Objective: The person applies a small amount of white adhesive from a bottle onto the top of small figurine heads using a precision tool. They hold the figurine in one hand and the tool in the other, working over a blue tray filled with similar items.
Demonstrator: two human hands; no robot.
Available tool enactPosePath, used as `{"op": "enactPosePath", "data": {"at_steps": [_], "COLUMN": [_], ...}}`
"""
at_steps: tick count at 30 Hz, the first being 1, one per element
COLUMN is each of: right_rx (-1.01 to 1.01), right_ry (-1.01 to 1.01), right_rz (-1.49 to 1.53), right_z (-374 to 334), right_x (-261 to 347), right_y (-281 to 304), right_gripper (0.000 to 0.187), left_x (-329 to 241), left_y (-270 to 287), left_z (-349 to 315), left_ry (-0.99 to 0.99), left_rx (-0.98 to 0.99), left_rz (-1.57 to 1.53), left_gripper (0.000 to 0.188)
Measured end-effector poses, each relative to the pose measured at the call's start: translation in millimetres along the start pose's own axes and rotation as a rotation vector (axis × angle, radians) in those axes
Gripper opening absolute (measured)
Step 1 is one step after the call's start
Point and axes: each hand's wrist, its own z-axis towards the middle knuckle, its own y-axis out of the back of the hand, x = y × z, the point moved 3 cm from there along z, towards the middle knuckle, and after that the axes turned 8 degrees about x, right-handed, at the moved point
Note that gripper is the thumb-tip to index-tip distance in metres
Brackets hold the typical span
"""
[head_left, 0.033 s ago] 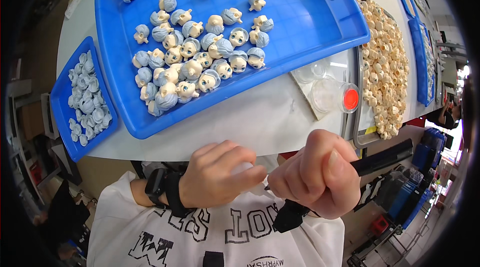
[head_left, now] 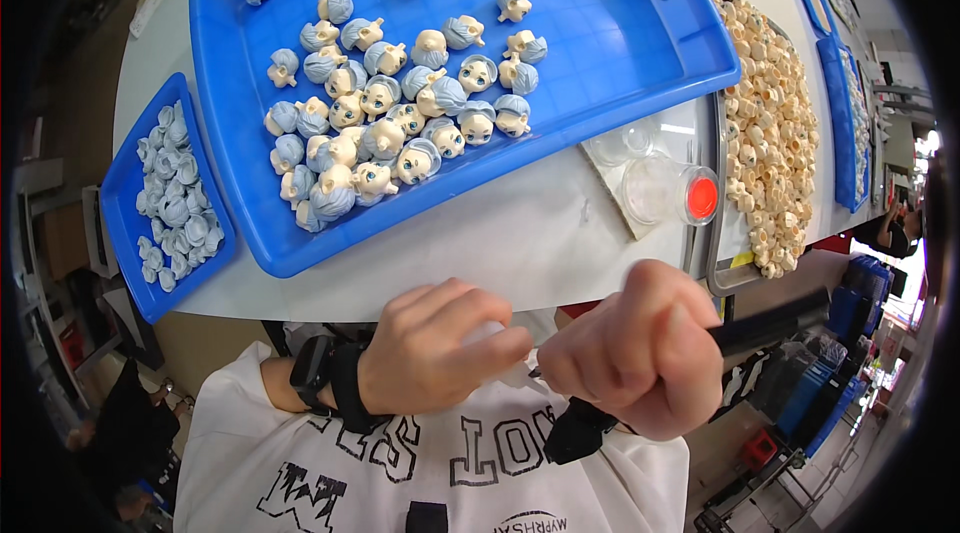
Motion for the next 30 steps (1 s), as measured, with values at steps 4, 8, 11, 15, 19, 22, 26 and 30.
{"op": "enactPosePath", "data": {"at_steps": [4, 8, 11, 15, 19, 22, 26, 30], "right_rx": [0.17, 0.063, 0.071, 0.128, 0.114, 0.072, 0.109, 0.237], "right_ry": [0.621, 0.831, 0.849, 0.633, 0.36, 0.204, 0.002, 0.428], "right_rz": [-0.19, -0.349, -0.346, -0.263, -0.028, 0.07, 0.146, 0.143], "right_z": [-1, -13, -12, -6, -1, 1, 9, 6], "right_x": [-7, -17, -17, -7, -5, -9, -4, -5], "right_y": [-12, -28, -27, -20, -4, 4, 8, 3], "right_gripper": [0.033, 0.033, 0.033, 0.033, 0.031, 0.03, 0.027, 0.039], "left_x": [3, 1, 0, 1, 1, 3, 1, 0], "left_y": [5, 4, 5, 6, 7, 7, 4, 3], "left_z": [2, 3, 6, 5, 2, 2, 0, 4], "left_ry": [0.057, 0.065, 0.057, 0.065, 0.006, 0.019, 0.021, 0.07], "left_rx": [-0.045, -0.057, -0.047, -0.009, 0.044, 0.058, 0.073, 0.011], "left_rz": [-0.216, -0.31, -0.304, -0.177, -0.028, -0.014, 0.004, -0.128], "left_gripper": [0.023, 0.025, 0.026, 0.024, 0.035, 0.037, 0.031, 0.023]}}
